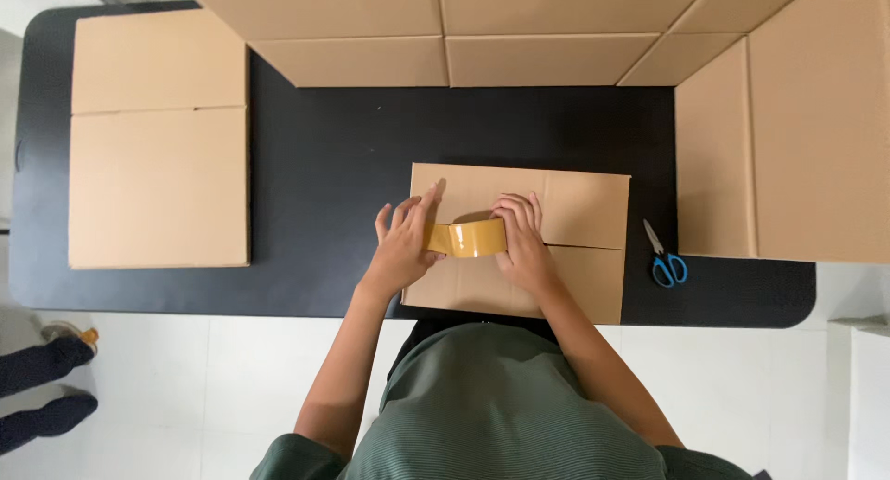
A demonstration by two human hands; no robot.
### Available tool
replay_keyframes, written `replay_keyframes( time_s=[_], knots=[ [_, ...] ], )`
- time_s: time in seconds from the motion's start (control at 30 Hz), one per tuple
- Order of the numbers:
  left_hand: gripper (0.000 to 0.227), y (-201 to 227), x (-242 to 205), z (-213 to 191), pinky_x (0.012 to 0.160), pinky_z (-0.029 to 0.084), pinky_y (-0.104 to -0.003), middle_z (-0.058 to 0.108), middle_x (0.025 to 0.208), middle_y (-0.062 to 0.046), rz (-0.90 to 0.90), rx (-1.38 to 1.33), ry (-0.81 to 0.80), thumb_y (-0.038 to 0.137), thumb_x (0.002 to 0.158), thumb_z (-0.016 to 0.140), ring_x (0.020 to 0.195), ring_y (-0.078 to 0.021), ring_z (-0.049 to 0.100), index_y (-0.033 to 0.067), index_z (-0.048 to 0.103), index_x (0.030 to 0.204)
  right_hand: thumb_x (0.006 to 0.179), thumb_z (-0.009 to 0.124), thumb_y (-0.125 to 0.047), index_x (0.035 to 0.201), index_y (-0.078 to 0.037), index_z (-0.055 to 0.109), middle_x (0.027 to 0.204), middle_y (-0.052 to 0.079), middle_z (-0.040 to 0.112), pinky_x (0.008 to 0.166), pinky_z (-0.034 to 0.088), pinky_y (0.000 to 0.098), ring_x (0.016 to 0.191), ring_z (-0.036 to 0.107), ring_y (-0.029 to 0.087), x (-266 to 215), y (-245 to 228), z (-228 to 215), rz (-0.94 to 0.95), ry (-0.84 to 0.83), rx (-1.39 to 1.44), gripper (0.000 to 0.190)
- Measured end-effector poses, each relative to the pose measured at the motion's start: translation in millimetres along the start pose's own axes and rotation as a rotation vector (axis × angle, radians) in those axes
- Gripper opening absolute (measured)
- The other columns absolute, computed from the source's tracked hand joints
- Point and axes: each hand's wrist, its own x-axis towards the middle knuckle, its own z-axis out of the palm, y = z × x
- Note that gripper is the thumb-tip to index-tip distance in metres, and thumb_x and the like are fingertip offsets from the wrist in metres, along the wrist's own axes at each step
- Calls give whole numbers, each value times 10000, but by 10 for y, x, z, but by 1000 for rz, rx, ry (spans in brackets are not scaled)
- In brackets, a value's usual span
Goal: The person folds cardboard flats into boxes, applies tape to the bottom seams using a tape dispenser, and cuts the tape with scissors, stacking the completed boxes to the side.
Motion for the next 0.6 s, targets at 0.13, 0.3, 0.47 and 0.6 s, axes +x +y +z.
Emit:
replay_keyframes(
  time_s=[0.13, 0.3, 0.47, 0.6],
  knots=[
    [1050, -218, -158, -90, 1040, 37, -570, 341, 1408, -56, -44, 29, 14, 327, 701, 725, 1296, -245, 240, 112, 11, 1440, 587, 512, 3, 1063, -60, 430, 1107, 84, 421, 1095, 114, 522, 1231, 348, 293, 123, -143, 250, -24, -34, 6, 487],
    [1090, -586, -439, -270, 1029, 62, -581, 400, 1357, -91, -121, 78, 85, 359, 641, 730, 1292, -247, 271, 93, 42, 1443, 573, 515, 2, 1103, -54, 409, 1108, 108, 410, 1088, 76, 549, 1242, 319, 326, 377, -562, 511, -74, -120, 50, 544],
    [1068, -1030, -644, -319, 1034, 26, -586, 332, 1416, -63, -160, 12, 91, 376, 674, 699, 1318, -237, 225, 92, 13, 1442, 563, 561, -37, 1093, -73, 414, 1104, 98, 426, 1093, 121, 510, 1232, 350, 287, 549, -836, 864, -146, -99, -11, 551],
    [1092, -1069, -760, -540, 1035, -2, -599, 271, 1459, -65, -152, -43, 79, 424, 644, 680, 1342, -252, 194, 69, 15, 1434, 602, 579, -33, 1071, -89, 412, 1084, 73, 447, 1093, 134, 499, 1213, 386, 253, 639, -1032, 970, -144, -86, -11, 500]
  ],
)
